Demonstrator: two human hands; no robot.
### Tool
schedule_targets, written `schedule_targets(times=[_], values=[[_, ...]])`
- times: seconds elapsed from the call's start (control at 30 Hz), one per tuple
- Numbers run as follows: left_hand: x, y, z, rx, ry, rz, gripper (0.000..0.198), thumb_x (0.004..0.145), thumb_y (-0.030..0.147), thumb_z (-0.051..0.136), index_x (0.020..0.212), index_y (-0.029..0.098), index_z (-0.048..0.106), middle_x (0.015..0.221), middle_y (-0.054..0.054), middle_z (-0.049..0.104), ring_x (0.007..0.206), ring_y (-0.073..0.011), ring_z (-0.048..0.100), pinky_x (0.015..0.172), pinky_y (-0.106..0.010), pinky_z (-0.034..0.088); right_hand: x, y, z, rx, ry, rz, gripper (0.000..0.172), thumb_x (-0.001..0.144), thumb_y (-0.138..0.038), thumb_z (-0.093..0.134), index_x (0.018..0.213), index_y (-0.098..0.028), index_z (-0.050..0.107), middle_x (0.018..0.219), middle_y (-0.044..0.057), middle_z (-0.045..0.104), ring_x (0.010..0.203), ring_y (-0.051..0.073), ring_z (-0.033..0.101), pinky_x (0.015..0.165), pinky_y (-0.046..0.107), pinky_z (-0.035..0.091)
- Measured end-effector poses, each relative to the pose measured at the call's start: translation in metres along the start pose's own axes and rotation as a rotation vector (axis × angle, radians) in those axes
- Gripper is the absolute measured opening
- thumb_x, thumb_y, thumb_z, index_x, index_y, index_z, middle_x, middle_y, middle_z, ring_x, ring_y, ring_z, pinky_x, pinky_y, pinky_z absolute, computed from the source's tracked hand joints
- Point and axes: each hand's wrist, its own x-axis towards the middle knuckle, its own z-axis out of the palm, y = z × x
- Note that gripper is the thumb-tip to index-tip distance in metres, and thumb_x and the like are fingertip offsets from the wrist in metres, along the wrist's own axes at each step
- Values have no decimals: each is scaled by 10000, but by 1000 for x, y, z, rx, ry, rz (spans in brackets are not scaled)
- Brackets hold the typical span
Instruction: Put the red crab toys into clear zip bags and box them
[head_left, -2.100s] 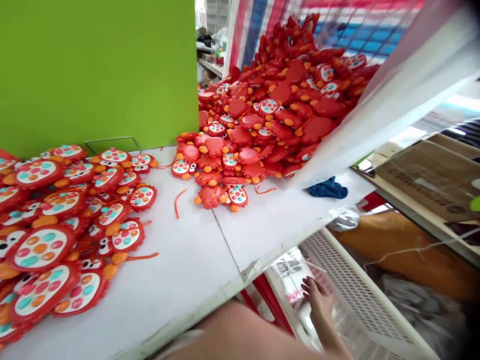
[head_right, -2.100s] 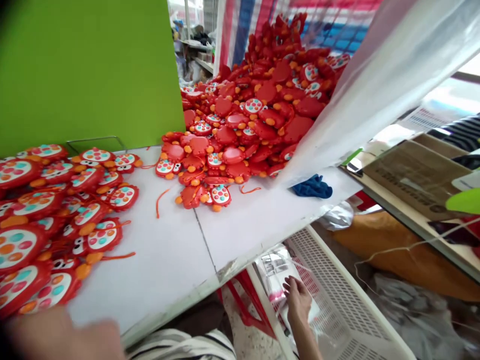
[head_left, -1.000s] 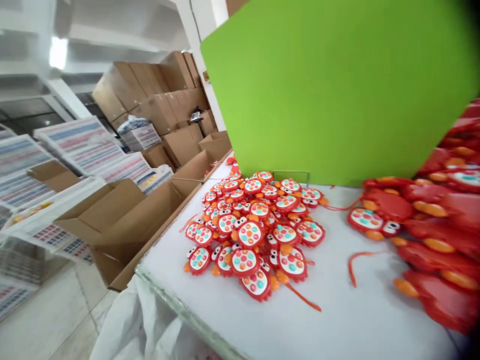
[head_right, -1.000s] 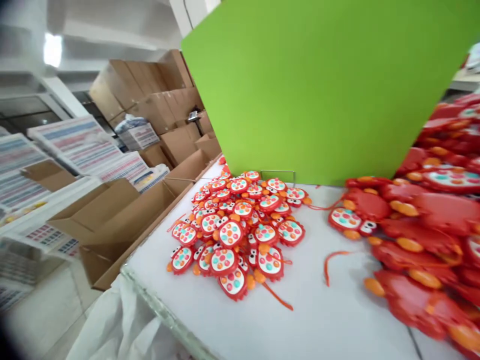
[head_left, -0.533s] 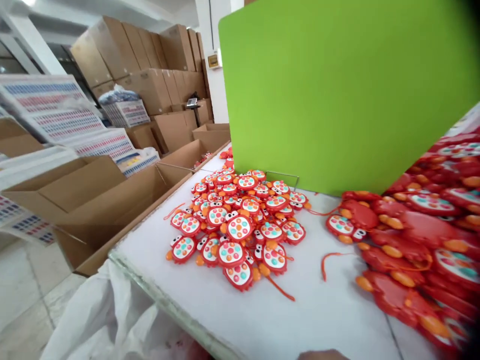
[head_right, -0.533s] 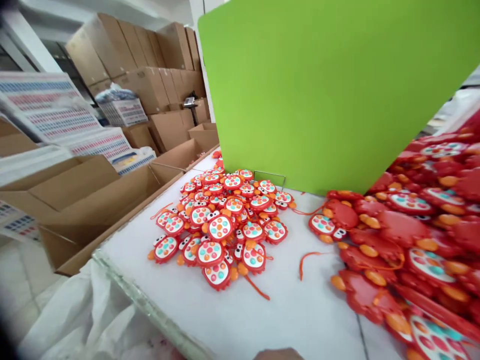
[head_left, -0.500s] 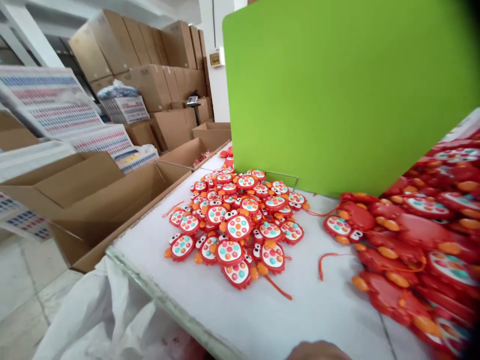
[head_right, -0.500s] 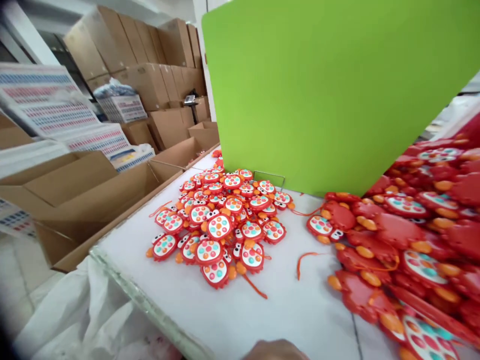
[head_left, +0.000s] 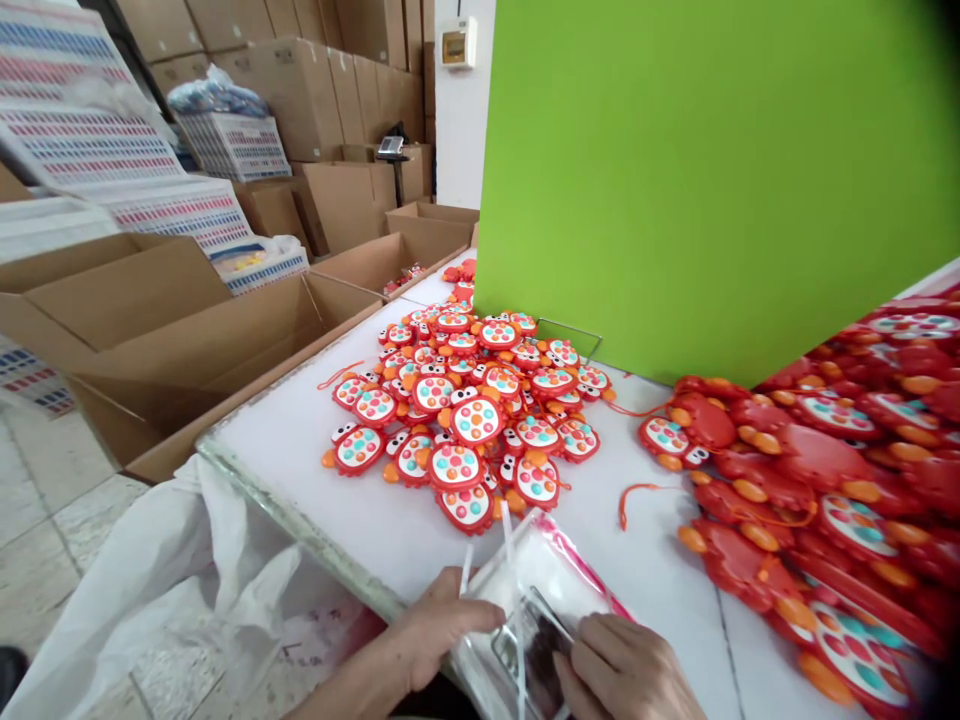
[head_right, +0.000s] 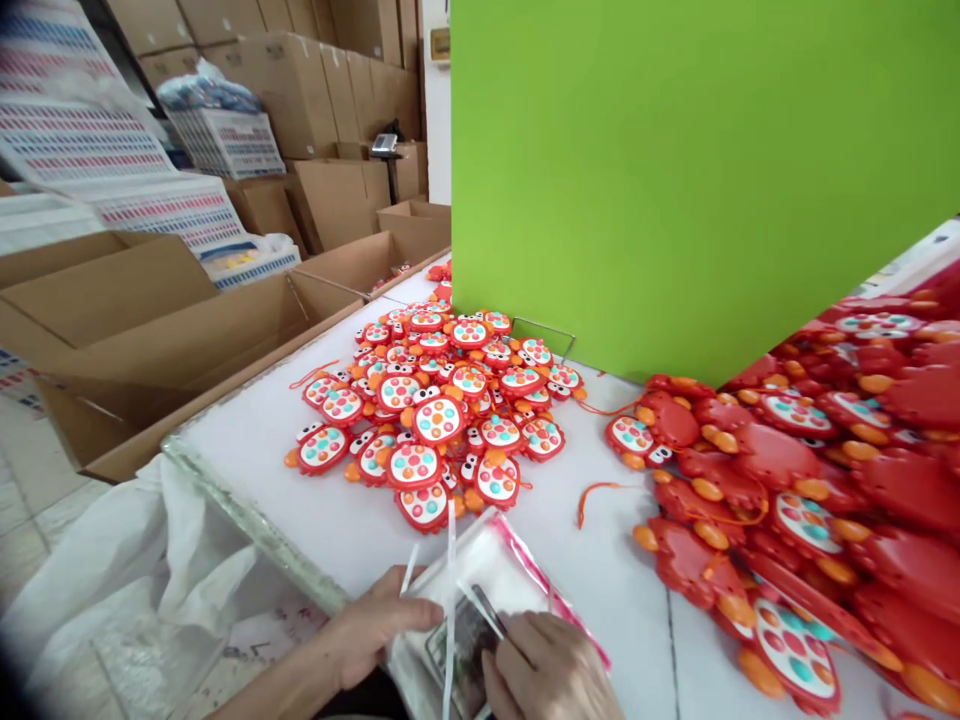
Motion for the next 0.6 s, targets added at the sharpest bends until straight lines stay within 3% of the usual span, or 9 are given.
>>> schedule_targets(times=[0.17,0.3,0.4,0.53,0.6], values=[[2,-6,4,38,100,74,487,558,271,723,998,140,558,838,-45,659,920,-274,596,777,-343,440,-3,3,10,-6,30,176,310,925,-185,428,621,-210,483,561,-17,498,496,113,473,486,246,344],[2,-10,11,-7,90,94,594,593,338,724,1107,143,500,952,-67,660,939,-261,597,781,-334,453,-7,-2,-2,127,106,422,168,920,-192,464,786,-202,565,811,50,594,734,149,590,629,246,469],[3,-12,12,-46,97,86,629,586,355,741,1125,138,499,940,-68,671,911,-254,616,748,-324,463,-14,-24,-6,222,196,598,66,893,-202,520,904,-216,584,927,82,602,850,187,600,703,288,517],[5,-15,9,-25,125,97,648,569,354,758,1127,130,519,877,-61,686,871,-258,634,696,-319,467,-25,-61,12,214,189,614,224,775,-253,675,983,-221,597,1006,97,617,979,263,562,777,386,530],[7,-17,8,1,135,120,639,565,354,761,1117,124,534,892,-67,688,869,-256,636,694,-315,468,-28,-73,23,244,193,634,145,797,-204,637,935,-230,600,1010,88,620,1002,261,546,805,400,519]])
